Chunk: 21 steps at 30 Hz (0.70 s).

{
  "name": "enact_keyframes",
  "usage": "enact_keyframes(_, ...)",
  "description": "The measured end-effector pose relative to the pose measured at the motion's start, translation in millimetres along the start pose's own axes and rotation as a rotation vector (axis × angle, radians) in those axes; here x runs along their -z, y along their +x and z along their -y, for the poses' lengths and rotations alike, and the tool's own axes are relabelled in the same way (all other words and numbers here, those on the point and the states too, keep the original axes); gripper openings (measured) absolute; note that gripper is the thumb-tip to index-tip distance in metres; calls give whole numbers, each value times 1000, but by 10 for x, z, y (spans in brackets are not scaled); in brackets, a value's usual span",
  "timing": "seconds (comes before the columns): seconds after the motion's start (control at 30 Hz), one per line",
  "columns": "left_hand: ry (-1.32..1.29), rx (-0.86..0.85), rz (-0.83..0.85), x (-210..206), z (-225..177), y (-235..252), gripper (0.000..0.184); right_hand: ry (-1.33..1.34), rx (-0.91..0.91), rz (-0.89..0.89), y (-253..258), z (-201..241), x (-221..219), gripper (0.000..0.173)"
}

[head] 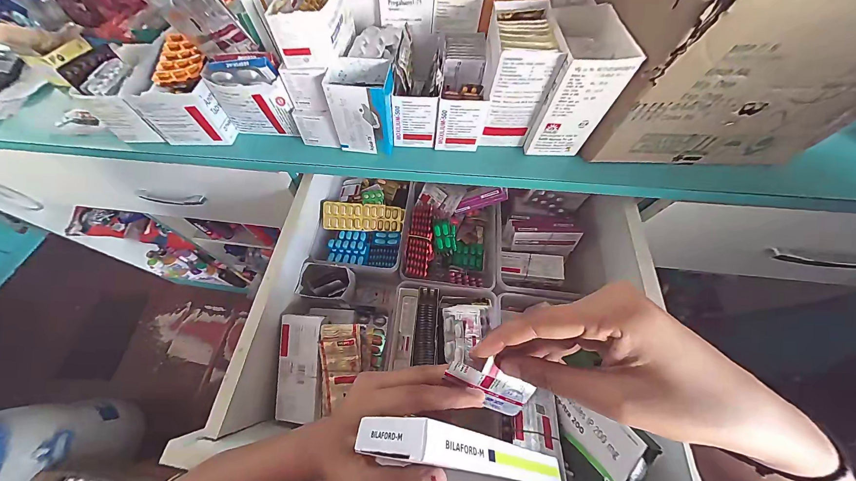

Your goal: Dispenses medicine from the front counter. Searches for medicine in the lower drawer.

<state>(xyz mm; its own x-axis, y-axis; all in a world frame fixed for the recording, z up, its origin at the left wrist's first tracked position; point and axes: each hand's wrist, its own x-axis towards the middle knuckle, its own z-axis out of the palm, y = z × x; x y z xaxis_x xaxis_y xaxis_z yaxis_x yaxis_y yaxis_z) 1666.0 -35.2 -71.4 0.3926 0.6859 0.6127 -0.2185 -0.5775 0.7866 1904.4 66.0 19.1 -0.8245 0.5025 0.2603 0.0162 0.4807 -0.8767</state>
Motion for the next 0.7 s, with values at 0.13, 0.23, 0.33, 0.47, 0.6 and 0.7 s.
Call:
enact_keyframes(0.13,24,11,-54,6,23,-7,47,-250,95,-210,-35,63,-11,20)
enact_keyframes(0.23,63,-7,-93,32,23,-17,45,-508,171,-354,-162,168,-1,25)
enact_keyframes(0.33,123,-22,-112,35,9,-16,46,-685,187,-105,-299,240,-145,42)
enact_keyframes(0.47,97,-32,-109,51,17,-27,52,-889,232,-37,-342,195,-380,25)
enact_keyframes(0.6,11,-37,-163,38,-13,-9,64,-782,35,-158,-558,412,200,23)
enact_keyframes(0.7,79,-51,-313,-7,-15,4,50,-1002,-123,-415,-690,146,826,32)
